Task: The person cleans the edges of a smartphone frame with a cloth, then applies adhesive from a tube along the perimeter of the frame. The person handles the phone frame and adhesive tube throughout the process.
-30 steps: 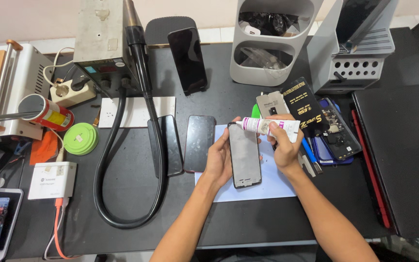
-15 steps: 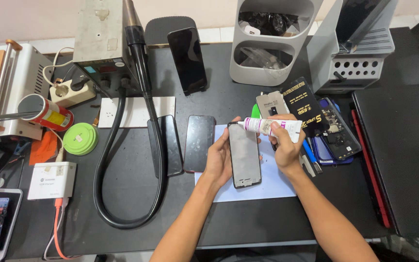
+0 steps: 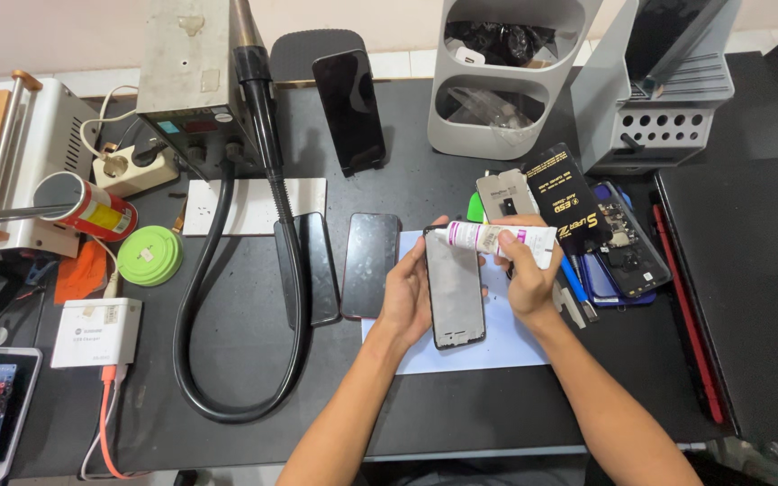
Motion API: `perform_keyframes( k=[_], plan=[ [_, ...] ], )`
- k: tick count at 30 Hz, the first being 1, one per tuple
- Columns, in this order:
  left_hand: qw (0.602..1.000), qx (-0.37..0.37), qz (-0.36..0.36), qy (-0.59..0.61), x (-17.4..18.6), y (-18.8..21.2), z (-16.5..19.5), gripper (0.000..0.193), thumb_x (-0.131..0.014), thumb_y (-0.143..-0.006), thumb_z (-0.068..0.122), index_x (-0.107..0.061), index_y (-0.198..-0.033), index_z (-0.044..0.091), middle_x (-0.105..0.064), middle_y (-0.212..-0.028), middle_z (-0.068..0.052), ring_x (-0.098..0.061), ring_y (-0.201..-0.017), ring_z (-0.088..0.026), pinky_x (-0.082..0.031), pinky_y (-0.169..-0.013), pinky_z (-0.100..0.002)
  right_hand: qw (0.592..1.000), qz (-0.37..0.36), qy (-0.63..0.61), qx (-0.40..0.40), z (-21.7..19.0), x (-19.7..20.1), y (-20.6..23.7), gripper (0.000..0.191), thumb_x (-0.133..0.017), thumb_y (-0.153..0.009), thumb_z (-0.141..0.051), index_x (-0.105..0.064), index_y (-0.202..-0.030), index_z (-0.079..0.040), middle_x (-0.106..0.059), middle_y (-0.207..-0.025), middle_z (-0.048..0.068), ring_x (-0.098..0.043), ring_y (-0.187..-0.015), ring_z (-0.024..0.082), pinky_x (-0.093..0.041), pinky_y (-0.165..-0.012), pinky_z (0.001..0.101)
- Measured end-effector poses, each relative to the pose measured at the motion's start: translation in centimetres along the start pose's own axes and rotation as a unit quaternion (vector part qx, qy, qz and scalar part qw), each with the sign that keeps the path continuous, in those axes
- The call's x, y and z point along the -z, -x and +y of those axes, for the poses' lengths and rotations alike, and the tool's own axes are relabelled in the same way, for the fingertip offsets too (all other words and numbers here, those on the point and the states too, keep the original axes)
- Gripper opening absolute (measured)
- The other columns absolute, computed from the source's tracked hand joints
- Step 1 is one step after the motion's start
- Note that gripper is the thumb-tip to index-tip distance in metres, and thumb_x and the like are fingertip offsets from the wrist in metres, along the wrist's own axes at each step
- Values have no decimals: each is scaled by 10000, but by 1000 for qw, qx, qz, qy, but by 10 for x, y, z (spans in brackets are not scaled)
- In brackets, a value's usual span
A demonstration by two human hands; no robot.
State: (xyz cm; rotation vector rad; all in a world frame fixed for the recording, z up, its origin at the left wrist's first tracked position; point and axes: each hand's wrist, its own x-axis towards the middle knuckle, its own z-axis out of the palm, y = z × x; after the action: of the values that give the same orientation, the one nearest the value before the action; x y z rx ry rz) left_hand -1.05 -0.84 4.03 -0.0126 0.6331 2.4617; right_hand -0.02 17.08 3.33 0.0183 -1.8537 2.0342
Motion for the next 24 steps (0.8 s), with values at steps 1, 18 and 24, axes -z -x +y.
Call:
perform_keyframes(
  k=[1, 18, 24],
  plan=[
    [1000, 1, -2, 1, 0, 0, 0, 535, -316, -1099, 382, -335, -1585, 158, -580, -1357, -212, -620, -1193, -363, -567, -925, -593, 1000, -3, -7, -4, 1, -1, 1, 219, -587, -972, -144, -654, -1089, 29, -649, -849, 72, -531, -664, 91, -409, -586, 240],
    [1000, 11, -4, 12, 3, -1, 1, 528, -321, -1096, 378, -362, -1580, 172, -582, -1389, -170, -618, -1202, -345, -554, -939, -604, 999, -35, -10, -17, -4, -7, 2, 232, -579, -987, -151, -642, -1103, 40, -655, -847, 76, -538, -678, 89, -406, -589, 240],
    [1000, 4, -2, -2, 4, -1, 0, 531, -308, -1095, 379, -359, -1582, 171, -587, -1357, -191, -620, -1192, -358, -557, -938, -610, 999, -39, 4, -18, -3, -6, 2, 251, -583, -985, -165, -655, -1106, 42, -649, -817, 81, -530, -670, 89, -398, -592, 237]
  ],
)
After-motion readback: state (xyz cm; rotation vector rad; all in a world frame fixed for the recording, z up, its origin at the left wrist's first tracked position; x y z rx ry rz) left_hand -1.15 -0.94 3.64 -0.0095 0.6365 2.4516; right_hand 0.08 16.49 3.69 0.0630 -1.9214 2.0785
